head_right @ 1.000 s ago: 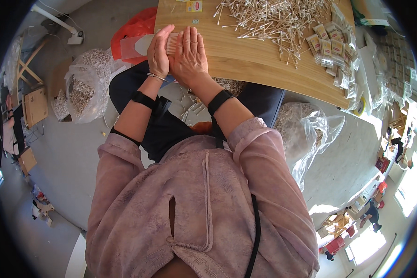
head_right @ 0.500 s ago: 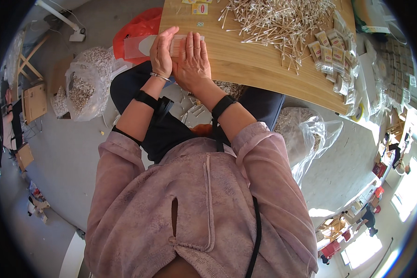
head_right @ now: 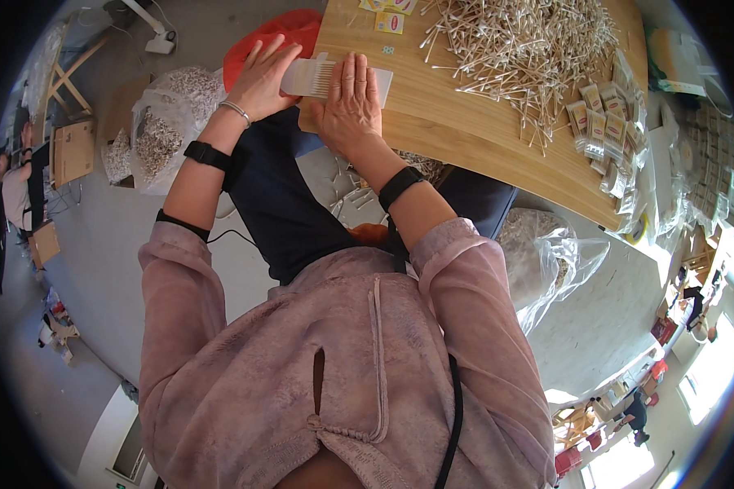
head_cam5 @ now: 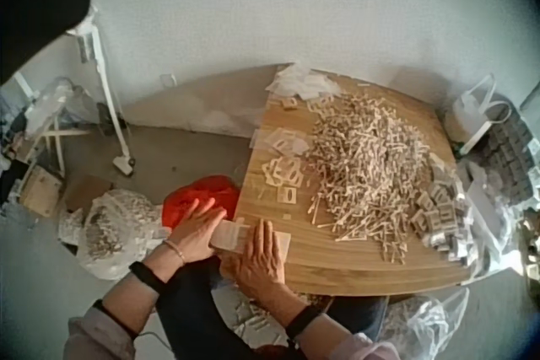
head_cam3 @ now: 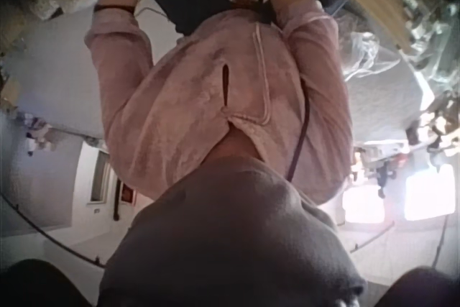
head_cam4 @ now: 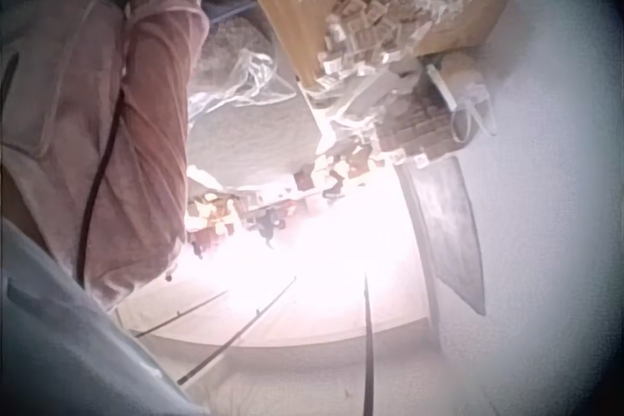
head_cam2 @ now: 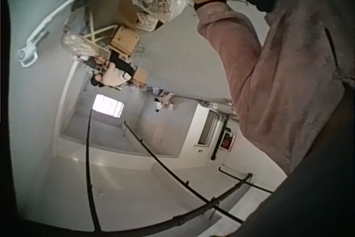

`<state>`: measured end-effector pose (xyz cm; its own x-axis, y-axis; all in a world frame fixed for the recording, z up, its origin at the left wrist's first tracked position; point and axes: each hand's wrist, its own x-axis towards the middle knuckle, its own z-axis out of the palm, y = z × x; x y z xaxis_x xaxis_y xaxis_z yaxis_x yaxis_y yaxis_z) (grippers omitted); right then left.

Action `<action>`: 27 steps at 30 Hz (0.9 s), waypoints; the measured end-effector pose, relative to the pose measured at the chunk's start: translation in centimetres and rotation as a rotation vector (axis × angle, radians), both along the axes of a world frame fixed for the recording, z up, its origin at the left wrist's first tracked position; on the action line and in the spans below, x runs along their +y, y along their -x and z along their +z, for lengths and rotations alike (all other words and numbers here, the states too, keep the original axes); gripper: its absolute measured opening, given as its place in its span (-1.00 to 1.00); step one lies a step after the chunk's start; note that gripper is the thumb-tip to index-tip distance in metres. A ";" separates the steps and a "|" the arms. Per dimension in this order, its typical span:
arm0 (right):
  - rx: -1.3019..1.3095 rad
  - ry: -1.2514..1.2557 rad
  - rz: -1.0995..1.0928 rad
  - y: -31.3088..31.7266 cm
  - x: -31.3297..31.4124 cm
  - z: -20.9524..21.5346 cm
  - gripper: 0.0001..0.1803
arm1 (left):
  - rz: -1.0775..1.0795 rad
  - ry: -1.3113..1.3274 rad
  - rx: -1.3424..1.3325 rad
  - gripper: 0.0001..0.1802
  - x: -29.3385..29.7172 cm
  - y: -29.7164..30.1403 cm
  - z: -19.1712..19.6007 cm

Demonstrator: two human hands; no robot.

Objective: Counting and packaging cotton swabs into plastic bags at a workstation.

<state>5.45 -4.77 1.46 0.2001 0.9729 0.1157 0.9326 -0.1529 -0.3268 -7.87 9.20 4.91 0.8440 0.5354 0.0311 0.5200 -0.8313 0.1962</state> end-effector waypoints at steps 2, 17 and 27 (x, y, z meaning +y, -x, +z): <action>-0.001 0.006 0.002 0.2 0.2 0.0 -0.15 | -0.026 0.068 0.080 -0.24 0.2 -0.5 -0.3; 0.022 0.022 0.048 2.9 2.3 0.2 -0.18 | -0.084 0.032 0.038 -0.32 1.0 -0.4 -0.3; 0.141 -0.015 0.033 4.3 3.0 -0.1 -0.08 | 0.178 0.470 -0.429 -0.28 1.8 2.3 -2.3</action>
<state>1.18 -1.82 1.36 0.1835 0.9775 0.1037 0.8818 -0.1170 -0.4569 -10.16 11.04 2.66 0.7059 0.7044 0.0740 0.4368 -0.5152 0.7374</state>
